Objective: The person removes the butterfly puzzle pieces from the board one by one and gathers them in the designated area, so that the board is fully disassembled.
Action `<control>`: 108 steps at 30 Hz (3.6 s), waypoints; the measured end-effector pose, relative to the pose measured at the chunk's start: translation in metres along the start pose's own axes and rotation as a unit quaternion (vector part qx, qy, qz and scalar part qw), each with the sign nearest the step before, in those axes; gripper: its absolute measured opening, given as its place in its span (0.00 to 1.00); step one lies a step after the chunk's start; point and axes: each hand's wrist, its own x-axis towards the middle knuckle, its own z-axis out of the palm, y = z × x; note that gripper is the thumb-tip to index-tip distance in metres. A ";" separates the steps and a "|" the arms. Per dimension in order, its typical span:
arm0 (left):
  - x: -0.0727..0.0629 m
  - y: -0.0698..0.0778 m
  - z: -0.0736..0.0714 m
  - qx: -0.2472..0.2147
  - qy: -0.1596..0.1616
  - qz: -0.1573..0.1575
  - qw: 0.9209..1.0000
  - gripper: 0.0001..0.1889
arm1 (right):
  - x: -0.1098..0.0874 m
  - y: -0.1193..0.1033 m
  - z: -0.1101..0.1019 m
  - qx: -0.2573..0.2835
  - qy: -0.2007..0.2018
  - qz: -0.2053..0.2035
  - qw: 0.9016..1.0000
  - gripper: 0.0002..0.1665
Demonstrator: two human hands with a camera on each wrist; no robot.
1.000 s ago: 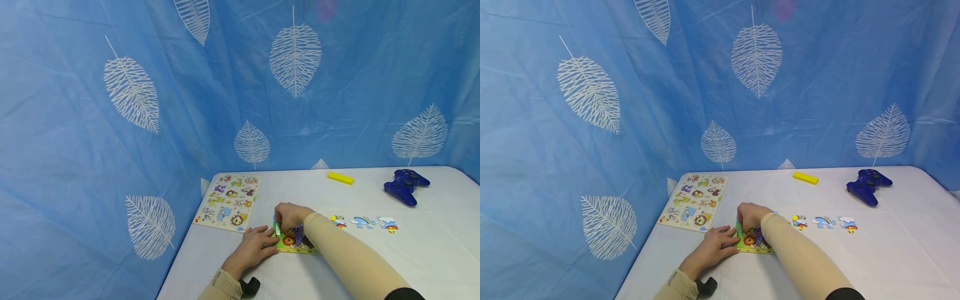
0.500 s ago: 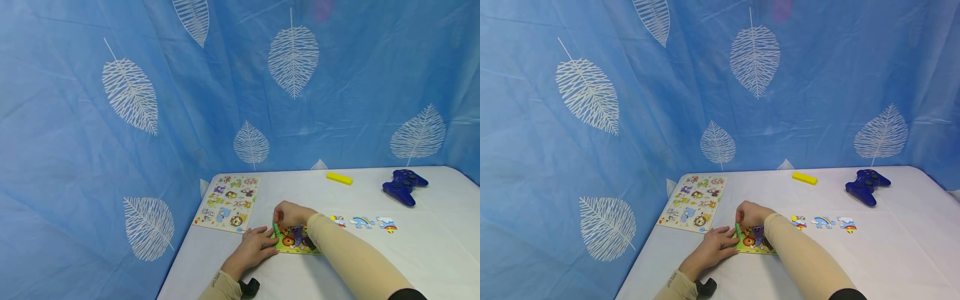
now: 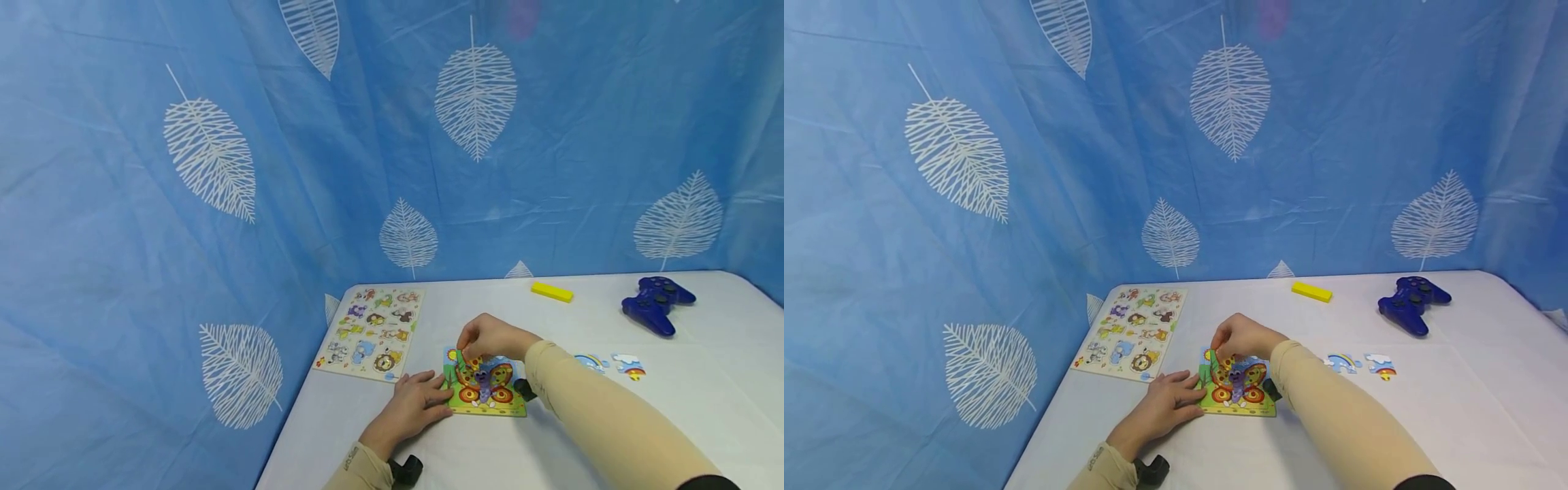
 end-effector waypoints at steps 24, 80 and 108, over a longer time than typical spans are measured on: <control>0.001 0.000 0.002 -0.031 0.000 -0.015 0.999 0.21 | -0.086 0.054 -0.057 -0.090 0.003 0.154 0.984 0.05; -0.001 0.001 0.002 -0.031 -0.003 -0.024 0.999 0.21 | -0.086 0.053 -0.043 -0.248 0.045 0.194 0.948 0.22; 0.002 -0.001 0.003 -0.028 -0.008 -0.021 0.999 0.21 | -0.030 0.005 0.005 0.097 0.111 0.045 0.988 0.16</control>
